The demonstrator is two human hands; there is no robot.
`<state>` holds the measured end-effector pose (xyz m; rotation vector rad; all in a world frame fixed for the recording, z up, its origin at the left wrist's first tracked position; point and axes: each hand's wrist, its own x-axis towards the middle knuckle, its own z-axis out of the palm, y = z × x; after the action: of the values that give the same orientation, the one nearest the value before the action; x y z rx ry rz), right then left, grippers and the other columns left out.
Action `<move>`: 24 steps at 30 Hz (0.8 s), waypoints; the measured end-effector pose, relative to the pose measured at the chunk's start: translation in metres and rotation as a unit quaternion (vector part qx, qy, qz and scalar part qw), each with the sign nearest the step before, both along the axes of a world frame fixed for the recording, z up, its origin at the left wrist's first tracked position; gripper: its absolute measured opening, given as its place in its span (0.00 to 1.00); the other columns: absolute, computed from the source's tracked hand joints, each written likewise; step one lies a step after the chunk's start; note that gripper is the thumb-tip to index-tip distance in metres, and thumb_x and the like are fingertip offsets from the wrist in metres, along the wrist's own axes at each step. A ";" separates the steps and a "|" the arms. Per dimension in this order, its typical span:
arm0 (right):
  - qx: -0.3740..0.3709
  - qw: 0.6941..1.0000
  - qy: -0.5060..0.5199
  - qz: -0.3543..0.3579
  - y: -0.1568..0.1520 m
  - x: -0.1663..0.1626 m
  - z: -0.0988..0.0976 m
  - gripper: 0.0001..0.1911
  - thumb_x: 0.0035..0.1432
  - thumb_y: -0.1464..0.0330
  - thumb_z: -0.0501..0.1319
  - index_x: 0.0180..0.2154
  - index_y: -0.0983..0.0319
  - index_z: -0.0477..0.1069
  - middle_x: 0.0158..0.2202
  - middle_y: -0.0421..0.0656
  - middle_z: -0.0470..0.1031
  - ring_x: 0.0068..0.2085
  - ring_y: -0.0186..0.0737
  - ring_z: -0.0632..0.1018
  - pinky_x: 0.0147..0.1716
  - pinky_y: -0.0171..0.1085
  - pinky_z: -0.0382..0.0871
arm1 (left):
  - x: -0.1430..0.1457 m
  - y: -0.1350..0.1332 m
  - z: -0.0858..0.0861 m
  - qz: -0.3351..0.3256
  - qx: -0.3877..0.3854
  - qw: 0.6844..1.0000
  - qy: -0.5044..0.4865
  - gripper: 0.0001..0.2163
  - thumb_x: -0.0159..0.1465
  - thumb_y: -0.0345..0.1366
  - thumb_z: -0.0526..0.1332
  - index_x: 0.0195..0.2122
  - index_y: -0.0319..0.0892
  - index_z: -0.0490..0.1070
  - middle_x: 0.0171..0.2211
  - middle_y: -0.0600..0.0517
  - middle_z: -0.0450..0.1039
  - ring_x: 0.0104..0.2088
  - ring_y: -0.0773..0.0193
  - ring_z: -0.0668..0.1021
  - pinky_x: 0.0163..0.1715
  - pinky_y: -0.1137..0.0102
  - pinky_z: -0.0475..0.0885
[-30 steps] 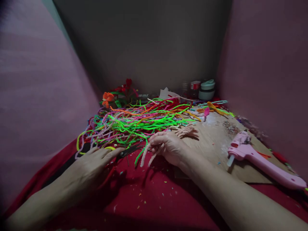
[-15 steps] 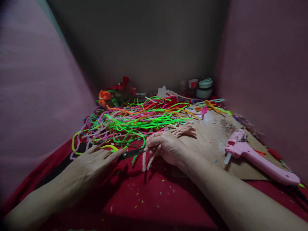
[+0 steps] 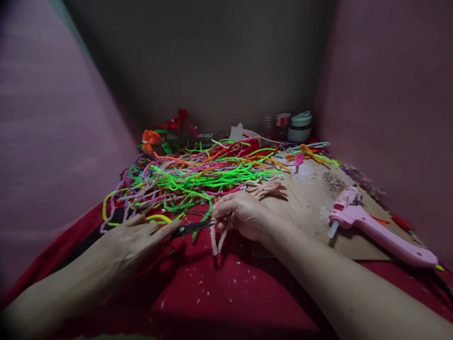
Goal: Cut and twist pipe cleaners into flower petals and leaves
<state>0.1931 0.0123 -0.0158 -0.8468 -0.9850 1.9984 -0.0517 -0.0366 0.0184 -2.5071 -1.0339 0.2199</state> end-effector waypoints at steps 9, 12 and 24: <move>-0.017 1.000 -0.018 0.007 -0.001 -0.002 0.005 0.03 0.37 0.79 0.58 0.19 0.68 0.67 0.14 0.39 0.67 0.14 0.29 0.67 0.17 0.31 0.60 | 0.004 -0.003 0.000 -0.008 0.054 0.995 0.081 0.24 0.56 0.20 0.48 0.53 0.42 0.59 0.25 0.52 0.69 0.25 0.64 0.73 0.30 0.67 0.67; -0.023 0.999 -0.020 0.013 -0.002 -0.001 0.005 0.03 0.36 0.79 0.57 0.18 0.67 0.67 0.14 0.39 0.67 0.15 0.29 0.67 0.17 0.31 0.60 | 0.002 0.000 -0.003 -0.031 0.041 0.996 0.074 0.23 0.56 0.19 0.48 0.52 0.41 0.60 0.25 0.51 0.70 0.25 0.64 0.73 0.28 0.68 0.68; -0.013 0.996 -0.065 0.056 -0.004 0.000 0.005 0.04 0.37 0.80 0.58 0.20 0.68 0.68 0.13 0.39 0.68 0.13 0.29 0.68 0.14 0.29 0.61 | 0.010 0.007 0.004 -0.075 0.082 0.991 0.080 0.17 0.57 0.21 0.49 0.47 0.41 0.61 0.25 0.52 0.67 0.24 0.63 0.71 0.27 0.67 0.66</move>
<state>0.1927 0.0085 -0.0109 -0.9642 -1.1033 2.0758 -0.0419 -0.0291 0.0228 -2.3615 -0.7653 0.2747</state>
